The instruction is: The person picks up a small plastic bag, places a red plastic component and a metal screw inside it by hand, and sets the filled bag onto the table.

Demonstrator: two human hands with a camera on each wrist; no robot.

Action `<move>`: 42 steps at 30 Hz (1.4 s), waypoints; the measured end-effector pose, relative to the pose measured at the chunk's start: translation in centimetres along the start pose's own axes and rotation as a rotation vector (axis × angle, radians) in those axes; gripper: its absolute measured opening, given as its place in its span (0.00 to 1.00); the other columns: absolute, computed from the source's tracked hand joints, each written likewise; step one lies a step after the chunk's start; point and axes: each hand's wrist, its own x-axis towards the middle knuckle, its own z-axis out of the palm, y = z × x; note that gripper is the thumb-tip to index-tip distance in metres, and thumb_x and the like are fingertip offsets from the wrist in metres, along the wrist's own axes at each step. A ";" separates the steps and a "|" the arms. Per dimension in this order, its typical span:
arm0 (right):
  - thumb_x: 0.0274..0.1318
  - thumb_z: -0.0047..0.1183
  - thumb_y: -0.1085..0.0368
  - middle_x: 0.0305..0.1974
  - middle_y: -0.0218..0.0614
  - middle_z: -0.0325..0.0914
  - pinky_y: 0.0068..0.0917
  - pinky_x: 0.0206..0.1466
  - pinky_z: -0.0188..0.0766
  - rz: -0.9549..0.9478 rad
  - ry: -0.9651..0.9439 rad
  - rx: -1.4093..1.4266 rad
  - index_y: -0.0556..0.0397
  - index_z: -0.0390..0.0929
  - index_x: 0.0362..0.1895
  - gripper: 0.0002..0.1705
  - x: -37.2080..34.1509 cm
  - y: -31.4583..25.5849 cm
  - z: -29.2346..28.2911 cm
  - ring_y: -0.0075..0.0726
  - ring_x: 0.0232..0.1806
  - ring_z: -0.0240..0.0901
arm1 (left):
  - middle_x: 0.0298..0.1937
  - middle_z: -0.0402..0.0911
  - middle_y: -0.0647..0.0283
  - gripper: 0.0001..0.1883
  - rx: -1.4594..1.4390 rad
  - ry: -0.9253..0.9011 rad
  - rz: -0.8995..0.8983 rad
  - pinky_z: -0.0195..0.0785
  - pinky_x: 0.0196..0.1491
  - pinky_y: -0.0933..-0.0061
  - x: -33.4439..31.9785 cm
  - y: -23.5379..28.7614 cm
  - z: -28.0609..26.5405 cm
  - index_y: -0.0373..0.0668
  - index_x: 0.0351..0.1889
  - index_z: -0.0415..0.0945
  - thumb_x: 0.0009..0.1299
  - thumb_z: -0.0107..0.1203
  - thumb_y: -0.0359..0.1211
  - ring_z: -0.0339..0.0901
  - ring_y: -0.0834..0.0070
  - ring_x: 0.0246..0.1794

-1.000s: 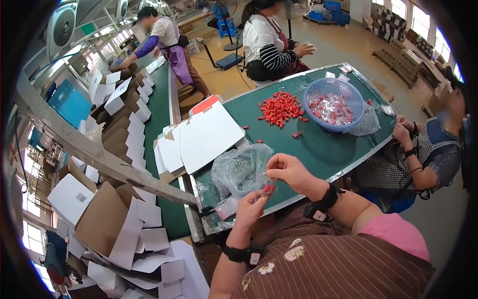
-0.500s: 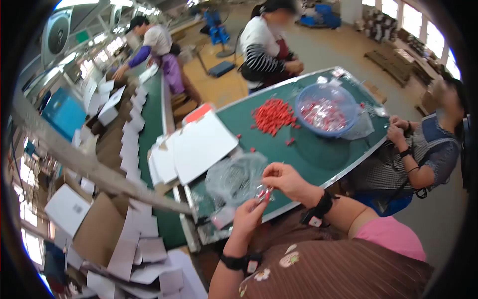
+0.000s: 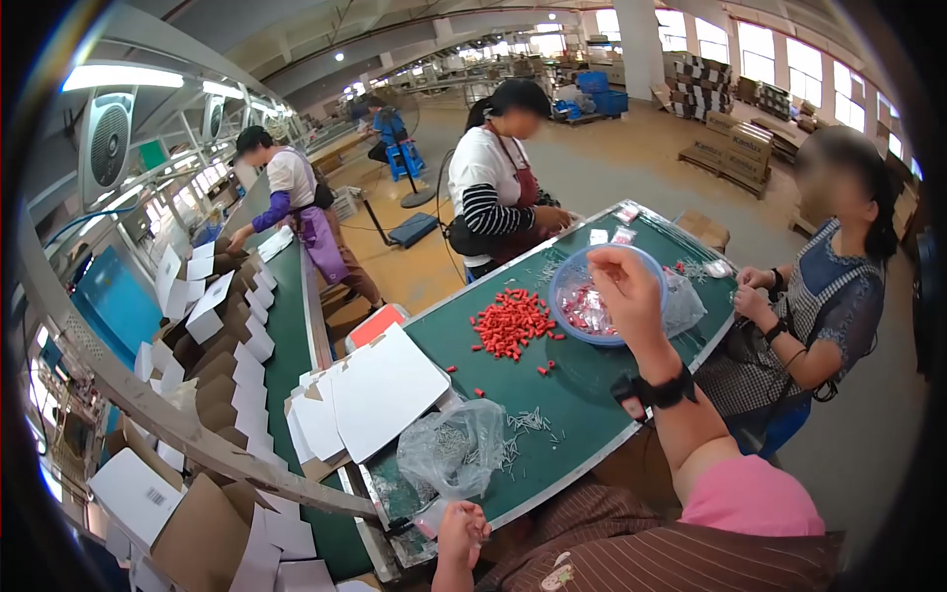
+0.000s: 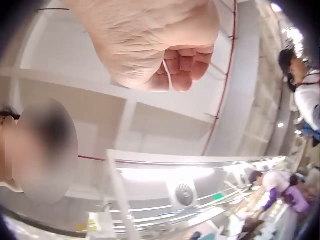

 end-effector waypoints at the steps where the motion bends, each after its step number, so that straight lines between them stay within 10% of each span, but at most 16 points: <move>1: 0.44 0.50 0.78 0.35 0.37 0.73 0.27 0.42 0.68 0.053 -0.031 0.234 0.59 0.73 0.36 0.11 -0.1 -2.9 -0.3 0.37 0.37 0.71 | 0.28 0.67 0.59 0.11 -0.005 0.006 0.006 0.60 0.23 0.75 -0.1 -0.1 -0.1 0.39 0.37 0.61 0.56 0.40 0.20 0.63 0.76 0.21; 6: 0.46 0.51 0.75 0.35 0.35 0.72 0.24 0.38 0.69 -0.404 -0.009 -0.054 0.52 0.73 0.27 0.04 -1.5 -13.8 -4.7 0.34 0.35 0.70 | 0.30 0.68 0.59 0.07 0.151 0.101 0.011 0.68 0.28 0.71 -1.1 -0.5 -1.6 0.37 0.35 0.66 0.60 0.40 0.21 0.68 0.73 0.24; 10: 0.43 0.55 0.65 0.26 0.20 0.68 0.18 0.35 0.62 -1.074 0.180 1.121 0.42 0.74 0.23 0.03 -1.1 -19.7 -3.2 0.16 0.34 0.65 | 0.29 0.68 0.61 0.08 0.161 0.124 -0.009 0.68 0.28 0.73 -1.9 -1.0 -2.4 0.34 0.41 0.68 0.65 0.41 0.26 0.69 0.74 0.24; 22: 0.47 0.55 0.73 0.39 0.26 0.74 0.20 0.37 0.68 -0.544 -0.357 1.050 0.52 0.78 0.36 0.08 -3.5 -21.4 -9.4 0.25 0.40 0.68 | 0.25 0.67 0.70 0.14 0.191 0.118 -0.050 0.53 0.18 0.82 -2.8 -0.2 -1.5 0.36 0.49 0.68 0.70 0.44 0.34 0.60 0.83 0.18; 25: 0.46 0.55 0.73 0.39 0.23 0.74 0.17 0.38 0.67 -0.897 -0.368 1.001 0.48 0.78 0.36 0.10 -1.0 -20.6 -6.6 0.22 0.39 0.67 | 0.25 0.68 0.69 0.14 0.158 0.108 -0.065 0.50 0.18 0.82 -2.6 -0.5 -1.9 0.36 0.48 0.68 0.70 0.45 0.35 0.58 0.82 0.17; 38: 0.45 0.57 0.73 0.40 0.21 0.71 0.15 0.41 0.65 -0.861 -0.344 0.994 0.49 0.76 0.39 0.13 -1.9 -20.9 -5.5 0.21 0.40 0.66 | 0.24 0.67 0.69 0.14 0.071 0.097 -0.032 0.48 0.17 0.83 -2.6 -0.2 -1.1 0.35 0.43 0.70 0.70 0.43 0.37 0.55 0.84 0.15; 40: 0.46 0.57 0.72 0.42 0.22 0.71 0.16 0.42 0.65 -1.051 0.055 1.013 0.49 0.75 0.41 0.15 -1.9 -21.2 -2.0 0.21 0.43 0.65 | 0.24 0.67 0.68 0.15 0.039 0.084 -0.016 0.48 0.17 0.83 -2.8 -0.1 -1.3 0.35 0.43 0.69 0.71 0.42 0.38 0.55 0.83 0.16; 42: 0.46 0.57 0.71 0.45 0.23 0.71 0.17 0.44 0.65 -1.170 0.027 1.101 0.47 0.75 0.43 0.16 -1.2 -20.0 -1.2 0.22 0.44 0.65 | 0.24 0.67 0.68 0.16 0.053 0.048 0.008 0.48 0.17 0.83 -2.9 0.5 -0.8 0.35 0.43 0.69 0.71 0.41 0.40 0.55 0.83 0.16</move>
